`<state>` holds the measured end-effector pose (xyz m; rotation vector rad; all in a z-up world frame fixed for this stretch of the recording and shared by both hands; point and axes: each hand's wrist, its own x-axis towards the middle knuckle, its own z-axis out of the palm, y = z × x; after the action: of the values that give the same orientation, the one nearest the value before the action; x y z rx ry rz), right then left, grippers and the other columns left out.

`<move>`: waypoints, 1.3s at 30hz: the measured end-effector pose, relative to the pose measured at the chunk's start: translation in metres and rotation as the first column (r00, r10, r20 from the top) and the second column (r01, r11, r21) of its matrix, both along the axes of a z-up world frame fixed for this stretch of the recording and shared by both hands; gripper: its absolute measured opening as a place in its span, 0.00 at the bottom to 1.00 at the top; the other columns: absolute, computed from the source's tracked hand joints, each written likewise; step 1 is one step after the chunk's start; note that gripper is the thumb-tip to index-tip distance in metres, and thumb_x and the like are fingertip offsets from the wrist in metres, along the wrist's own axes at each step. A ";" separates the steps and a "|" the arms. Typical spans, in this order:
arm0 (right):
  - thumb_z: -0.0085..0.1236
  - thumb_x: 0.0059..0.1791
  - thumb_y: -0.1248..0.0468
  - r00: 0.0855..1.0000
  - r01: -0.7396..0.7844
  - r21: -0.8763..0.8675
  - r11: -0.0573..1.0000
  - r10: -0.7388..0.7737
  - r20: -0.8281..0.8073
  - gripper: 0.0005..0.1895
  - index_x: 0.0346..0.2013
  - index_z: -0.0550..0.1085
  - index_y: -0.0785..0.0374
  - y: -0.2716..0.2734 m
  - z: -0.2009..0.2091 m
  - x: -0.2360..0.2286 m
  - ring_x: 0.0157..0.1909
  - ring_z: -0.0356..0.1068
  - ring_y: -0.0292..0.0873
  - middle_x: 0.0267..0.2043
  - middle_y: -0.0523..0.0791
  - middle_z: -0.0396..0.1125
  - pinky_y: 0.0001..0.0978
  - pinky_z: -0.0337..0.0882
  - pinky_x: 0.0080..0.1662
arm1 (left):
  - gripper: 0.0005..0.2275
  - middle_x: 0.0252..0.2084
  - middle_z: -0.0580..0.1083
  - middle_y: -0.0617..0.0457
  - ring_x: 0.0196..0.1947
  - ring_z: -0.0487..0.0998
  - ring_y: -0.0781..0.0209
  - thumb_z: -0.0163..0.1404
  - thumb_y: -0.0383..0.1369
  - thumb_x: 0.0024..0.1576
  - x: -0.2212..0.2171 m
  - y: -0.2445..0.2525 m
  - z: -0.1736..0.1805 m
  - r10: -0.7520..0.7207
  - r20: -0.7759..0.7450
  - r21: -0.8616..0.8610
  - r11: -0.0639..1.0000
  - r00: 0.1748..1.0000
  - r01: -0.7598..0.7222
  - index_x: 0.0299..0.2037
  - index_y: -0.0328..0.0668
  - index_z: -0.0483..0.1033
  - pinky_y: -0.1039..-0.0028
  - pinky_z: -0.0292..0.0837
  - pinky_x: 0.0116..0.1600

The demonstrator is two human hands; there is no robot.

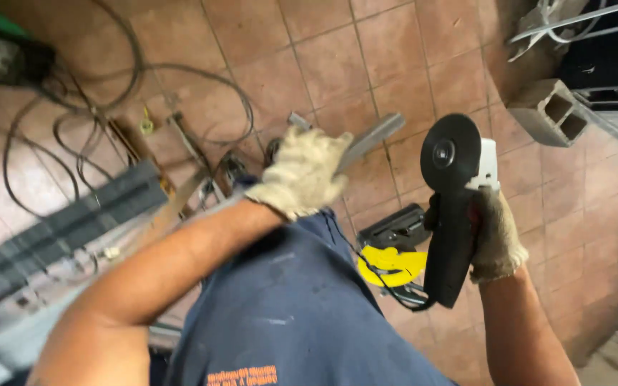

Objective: Marking and cutting metal beams using a square, marker, and angle grinder

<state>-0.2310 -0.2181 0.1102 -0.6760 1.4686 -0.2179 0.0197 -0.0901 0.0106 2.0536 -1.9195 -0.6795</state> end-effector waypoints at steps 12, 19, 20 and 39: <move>0.50 0.44 0.60 0.990 0.134 0.075 0.988 -0.137 0.027 0.19 0.46 0.71 0.67 -0.010 -0.034 -0.021 0.30 0.69 0.53 0.32 0.53 0.69 0.44 0.73 0.37 | 0.30 0.34 0.82 0.52 0.42 0.85 0.50 0.50 0.47 0.51 0.007 -0.024 -0.001 -0.033 -0.131 0.223 0.973 0.991 0.062 0.65 0.50 0.67 0.56 0.71 0.58; 0.51 0.45 0.59 0.996 0.087 0.089 0.992 -0.088 0.009 0.19 0.46 0.72 0.67 -0.002 -0.164 -0.097 0.31 0.70 0.53 0.33 0.53 0.69 0.44 0.74 0.38 | 0.31 0.31 0.81 0.53 0.38 0.84 0.49 0.52 0.47 0.54 -0.001 -0.029 0.029 -0.078 0.022 0.305 0.950 0.997 0.068 0.70 0.55 0.63 0.55 0.74 0.49; 0.51 0.45 0.58 0.997 0.078 0.095 0.992 -0.078 0.003 0.20 0.46 0.72 0.67 0.002 -0.167 -0.103 0.31 0.70 0.53 0.33 0.53 0.69 0.44 0.74 0.38 | 0.31 0.31 0.81 0.53 0.38 0.84 0.49 0.52 0.47 0.54 0.000 -0.029 0.030 -0.067 0.012 0.312 0.948 0.998 0.060 0.70 0.55 0.63 0.55 0.74 0.49; 0.55 0.45 0.55 0.999 0.030 0.088 0.996 -0.032 0.023 0.21 0.47 0.73 0.67 0.034 -0.161 -0.121 0.33 0.71 0.54 0.34 0.54 0.70 0.46 0.75 0.40 | 0.31 0.31 0.81 0.51 0.38 0.85 0.48 0.55 0.49 0.54 -0.001 -0.021 0.005 0.000 -0.036 0.206 0.979 0.999 0.008 0.68 0.53 0.64 0.53 0.78 0.44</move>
<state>-0.3515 -0.1840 -0.0504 -0.5779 1.4570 -0.1841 0.0183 -0.1107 0.0155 2.1403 -1.9040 -0.9459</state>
